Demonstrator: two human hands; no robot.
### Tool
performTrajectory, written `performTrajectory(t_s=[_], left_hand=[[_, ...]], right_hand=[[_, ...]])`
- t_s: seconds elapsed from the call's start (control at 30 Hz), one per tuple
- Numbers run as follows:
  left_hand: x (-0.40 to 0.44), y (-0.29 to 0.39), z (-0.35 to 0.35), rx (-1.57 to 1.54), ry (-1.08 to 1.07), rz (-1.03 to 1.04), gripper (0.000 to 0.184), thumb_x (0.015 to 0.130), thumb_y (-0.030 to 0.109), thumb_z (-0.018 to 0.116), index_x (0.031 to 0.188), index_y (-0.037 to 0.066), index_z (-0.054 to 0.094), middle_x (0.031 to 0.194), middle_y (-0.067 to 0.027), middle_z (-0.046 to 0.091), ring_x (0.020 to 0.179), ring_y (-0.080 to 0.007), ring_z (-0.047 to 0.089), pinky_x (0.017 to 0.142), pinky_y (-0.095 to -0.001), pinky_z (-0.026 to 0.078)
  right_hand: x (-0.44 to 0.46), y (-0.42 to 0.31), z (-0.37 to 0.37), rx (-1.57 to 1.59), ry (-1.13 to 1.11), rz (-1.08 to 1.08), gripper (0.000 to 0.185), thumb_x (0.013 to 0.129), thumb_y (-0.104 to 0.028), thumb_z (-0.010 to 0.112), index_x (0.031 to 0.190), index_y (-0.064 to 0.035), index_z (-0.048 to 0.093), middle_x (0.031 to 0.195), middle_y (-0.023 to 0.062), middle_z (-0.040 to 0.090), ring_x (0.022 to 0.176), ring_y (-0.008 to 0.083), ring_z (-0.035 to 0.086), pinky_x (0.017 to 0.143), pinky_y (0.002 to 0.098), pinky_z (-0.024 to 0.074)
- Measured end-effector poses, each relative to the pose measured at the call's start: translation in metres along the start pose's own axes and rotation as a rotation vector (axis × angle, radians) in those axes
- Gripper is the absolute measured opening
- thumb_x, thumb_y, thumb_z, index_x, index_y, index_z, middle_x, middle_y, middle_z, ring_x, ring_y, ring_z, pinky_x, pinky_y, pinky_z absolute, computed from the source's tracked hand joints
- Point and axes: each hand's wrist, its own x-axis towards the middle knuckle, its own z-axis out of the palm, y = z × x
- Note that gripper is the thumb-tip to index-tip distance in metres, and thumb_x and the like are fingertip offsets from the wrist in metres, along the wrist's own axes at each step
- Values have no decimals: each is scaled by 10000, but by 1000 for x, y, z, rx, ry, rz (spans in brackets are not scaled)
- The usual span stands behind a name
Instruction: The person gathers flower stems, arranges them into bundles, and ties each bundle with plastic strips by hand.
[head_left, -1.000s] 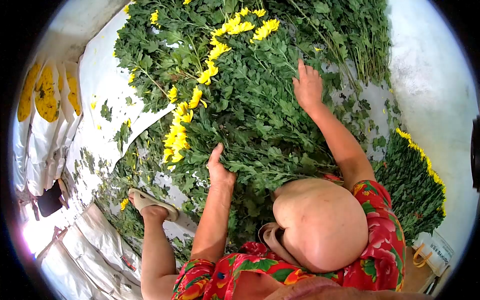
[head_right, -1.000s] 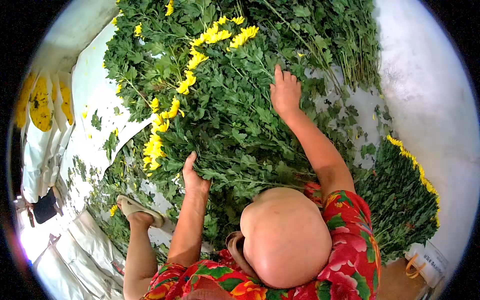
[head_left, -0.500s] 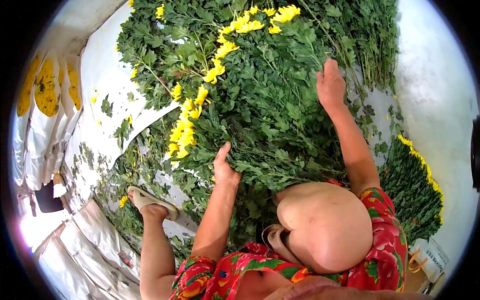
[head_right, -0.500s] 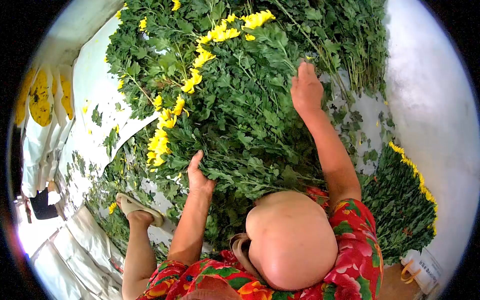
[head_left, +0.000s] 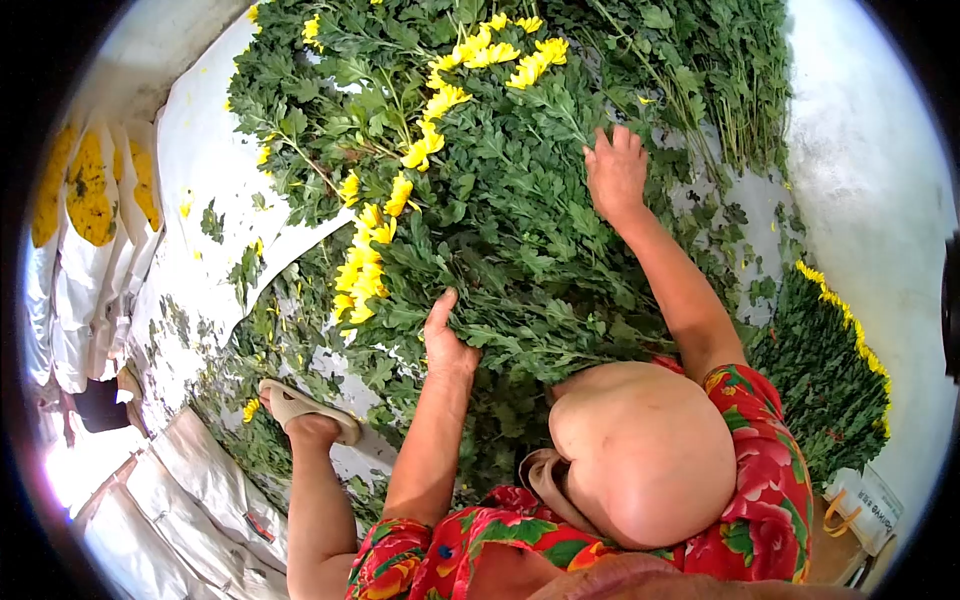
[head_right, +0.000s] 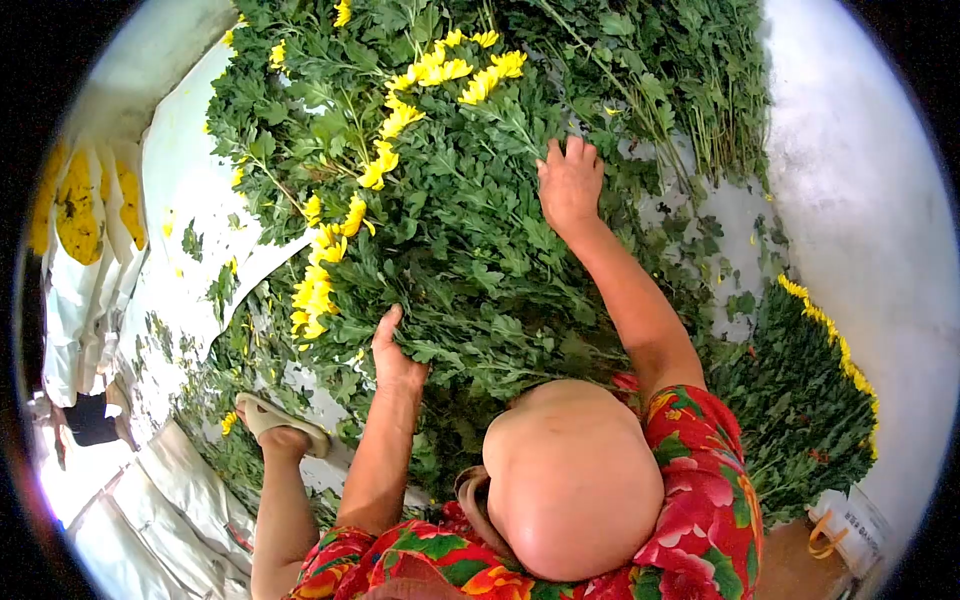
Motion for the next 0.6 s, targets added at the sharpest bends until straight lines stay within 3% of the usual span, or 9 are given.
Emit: performTrajectory(t_s=[0.1,0.2,0.27,0.4,0.5,0.6], left_hand=[[-6,0,11,16,40,14,461,847,208,668,1269,49,571,1207,-98,647,1112,-298,608,1013,-471,471],[2,-2,7,-5,12,-27,469,842,207,677,1271,49,570,1213,-100,644,1118,-299,606,1018,-467,468],[3,-4,7,6,-1,-12,473,839,207,681,1271,50,570,1219,-101,641,1121,-301,604,1021,-467,467],[2,-5,12,7,-9,2,479,835,203,688,1271,45,567,1232,-106,633,1127,-305,600,1027,-467,461],[2,-4,14,5,-43,2,482,838,198,684,1277,43,563,1235,-111,631,1126,-308,599,1035,-466,456],[-4,-5,20,41,16,20,423,861,218,656,1246,57,586,1180,-102,657,1072,-305,619,977,-475,486]], right_hand=[[6,7,-1,37,22,-47,455,956,-259,610,1343,-33,533,1188,181,509,1094,372,515,816,507,512],[12,11,-7,218,-177,103,560,941,-308,639,1407,-43,478,1265,199,491,1125,368,519,870,519,509],[19,12,-20,301,-366,206,738,898,-387,692,1480,-63,377,1320,214,474,1147,369,523,901,507,512],[21,5,-11,263,-366,242,889,849,-416,741,1505,-23,288,1303,225,482,1119,374,537,890,500,521],[17,-4,-4,19,-279,39,922,846,-359,749,1479,84,246,1241,231,518,1110,395,530,896,478,482],[13,-5,-26,-18,-225,13,871,829,-255,763,1466,73,268,1252,231,525,1109,388,518,906,448,468]])
